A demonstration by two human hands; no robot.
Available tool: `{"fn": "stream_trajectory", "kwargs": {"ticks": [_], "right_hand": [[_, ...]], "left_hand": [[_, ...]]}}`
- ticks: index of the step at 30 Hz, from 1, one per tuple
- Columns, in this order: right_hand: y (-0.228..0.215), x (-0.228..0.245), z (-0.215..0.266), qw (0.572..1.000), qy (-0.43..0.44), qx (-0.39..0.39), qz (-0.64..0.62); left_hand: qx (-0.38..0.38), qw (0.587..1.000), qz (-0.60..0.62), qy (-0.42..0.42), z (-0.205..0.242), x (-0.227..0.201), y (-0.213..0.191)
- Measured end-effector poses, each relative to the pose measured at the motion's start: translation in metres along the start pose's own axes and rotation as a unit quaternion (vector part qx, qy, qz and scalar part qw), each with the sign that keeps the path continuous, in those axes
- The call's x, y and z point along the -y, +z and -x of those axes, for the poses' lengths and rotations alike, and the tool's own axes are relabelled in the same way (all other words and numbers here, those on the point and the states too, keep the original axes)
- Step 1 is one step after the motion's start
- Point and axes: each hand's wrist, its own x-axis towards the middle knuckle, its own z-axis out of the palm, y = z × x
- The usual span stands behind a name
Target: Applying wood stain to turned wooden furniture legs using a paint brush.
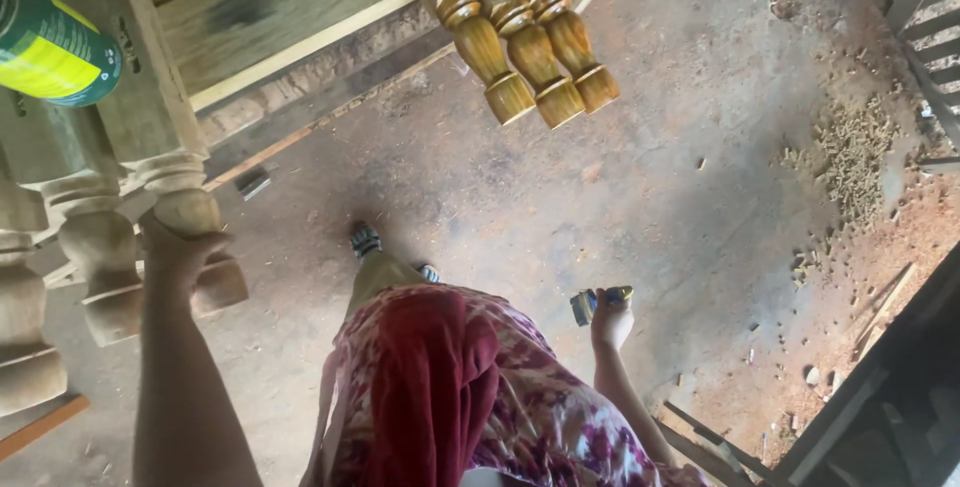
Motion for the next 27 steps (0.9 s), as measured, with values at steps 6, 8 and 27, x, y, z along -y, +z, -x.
{"fn": "stream_trajectory", "kwargs": {"ticks": [6,8,27], "right_hand": [[-0.007,-0.045,0.022,0.99,0.104,0.047,0.079],[-0.016,-0.054,0.027,0.99,0.1,0.047,0.09],[-0.015,-0.011,0.029,0.98,0.155,0.051,0.11]], "left_hand": [[0.094,0.973,0.175,-0.113,-0.02,-0.002,0.015],[0.138,0.952,0.26,-0.083,-0.026,-0.004,0.031],[-0.268,0.882,0.198,0.334,-0.182,-0.069,0.008]]}}
